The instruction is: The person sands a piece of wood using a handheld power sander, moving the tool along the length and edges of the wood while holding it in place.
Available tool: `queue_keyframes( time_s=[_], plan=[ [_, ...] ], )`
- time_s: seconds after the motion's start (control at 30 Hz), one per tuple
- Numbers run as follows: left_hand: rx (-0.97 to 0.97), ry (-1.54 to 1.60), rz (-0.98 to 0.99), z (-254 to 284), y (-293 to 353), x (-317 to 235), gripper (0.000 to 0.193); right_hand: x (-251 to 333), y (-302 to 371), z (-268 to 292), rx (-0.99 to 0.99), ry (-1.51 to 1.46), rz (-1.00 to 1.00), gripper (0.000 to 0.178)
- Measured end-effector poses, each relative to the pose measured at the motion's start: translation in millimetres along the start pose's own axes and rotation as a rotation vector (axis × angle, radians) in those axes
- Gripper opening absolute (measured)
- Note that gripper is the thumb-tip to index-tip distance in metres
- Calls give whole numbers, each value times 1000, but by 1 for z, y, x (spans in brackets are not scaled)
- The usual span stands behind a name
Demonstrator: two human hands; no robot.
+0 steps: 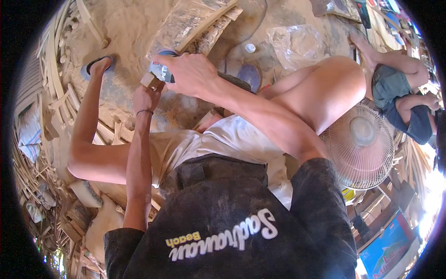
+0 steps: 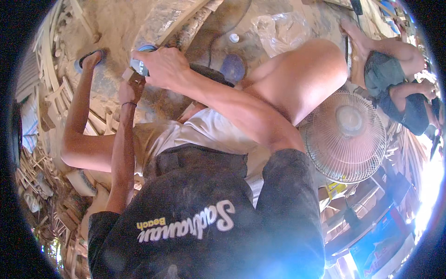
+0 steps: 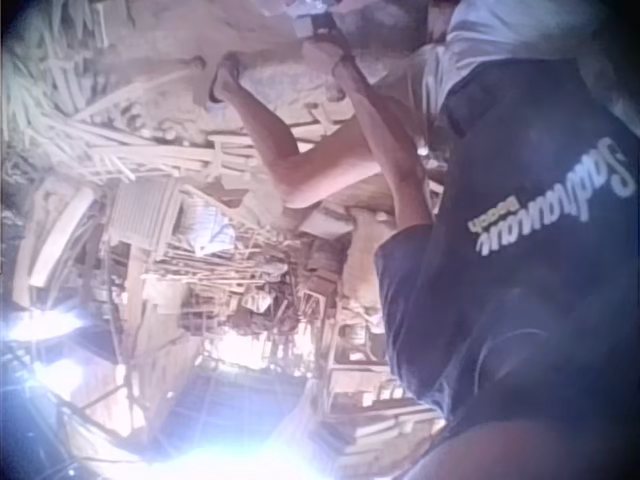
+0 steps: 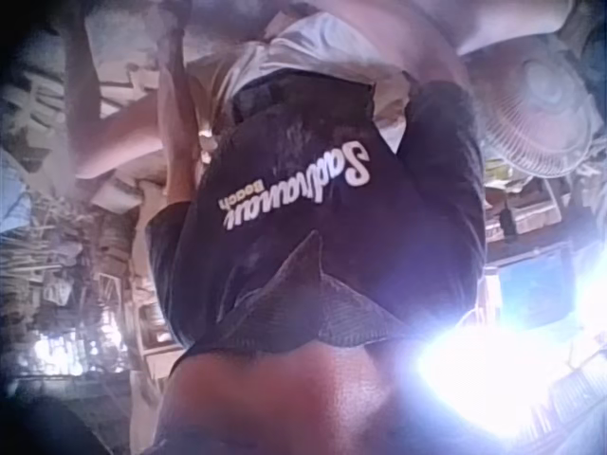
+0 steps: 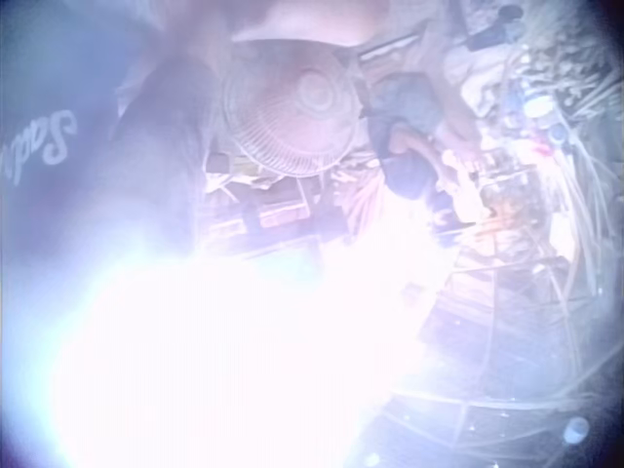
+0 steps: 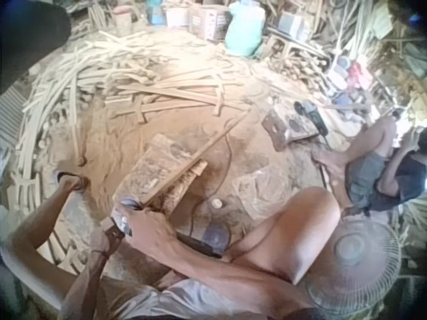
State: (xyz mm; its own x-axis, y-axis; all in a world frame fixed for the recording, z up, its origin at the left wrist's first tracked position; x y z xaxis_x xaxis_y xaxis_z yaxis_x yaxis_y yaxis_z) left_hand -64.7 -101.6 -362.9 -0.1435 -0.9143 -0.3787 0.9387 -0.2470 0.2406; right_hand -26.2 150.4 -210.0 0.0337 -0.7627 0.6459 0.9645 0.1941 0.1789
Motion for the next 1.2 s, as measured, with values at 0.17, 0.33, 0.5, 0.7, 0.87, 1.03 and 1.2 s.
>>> queue_keyframes(
  time_s=[0.17,0.33,0.5,0.7,0.87,1.03,1.2],
  plan=[
    [47,-77,4,-1,-4,-5,50,-9,-1,-3,-46,3,-2,68],
    [51,-80,-11,-2,-1,-2,55,-3,1,-4,37,33,-39,69],
    [33,-50,-12,-7,1,4,56,-17,8,1,-49,-17,-55,67],
    [90,-89,19,-14,1,10,56,-34,12,8,-82,-19,-103,71],
    [66,0,16,-11,8,5,49,-48,6,21,-88,60,-154,74],
    [106,-31,67,-9,5,3,47,-67,5,34,-90,140,-199,76],
    [51,49,30,-9,5,3,50,-81,0,51,-124,221,-274,78]
  ],
)
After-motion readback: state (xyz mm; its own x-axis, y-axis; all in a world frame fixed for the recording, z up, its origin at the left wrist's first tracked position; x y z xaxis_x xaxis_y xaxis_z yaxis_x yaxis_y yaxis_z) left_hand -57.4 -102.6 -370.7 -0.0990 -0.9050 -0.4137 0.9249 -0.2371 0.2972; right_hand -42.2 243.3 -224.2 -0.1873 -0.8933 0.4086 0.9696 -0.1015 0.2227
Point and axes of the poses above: each hand's wrist, its own y-axis away from the middle knuckle, its own z-axis out of the back of the hand, x = y × z, the point moved 2 cm from there along -y, towards the middle knuckle, and after that the axes turned 1 degree about x, right-handed, at the moved point
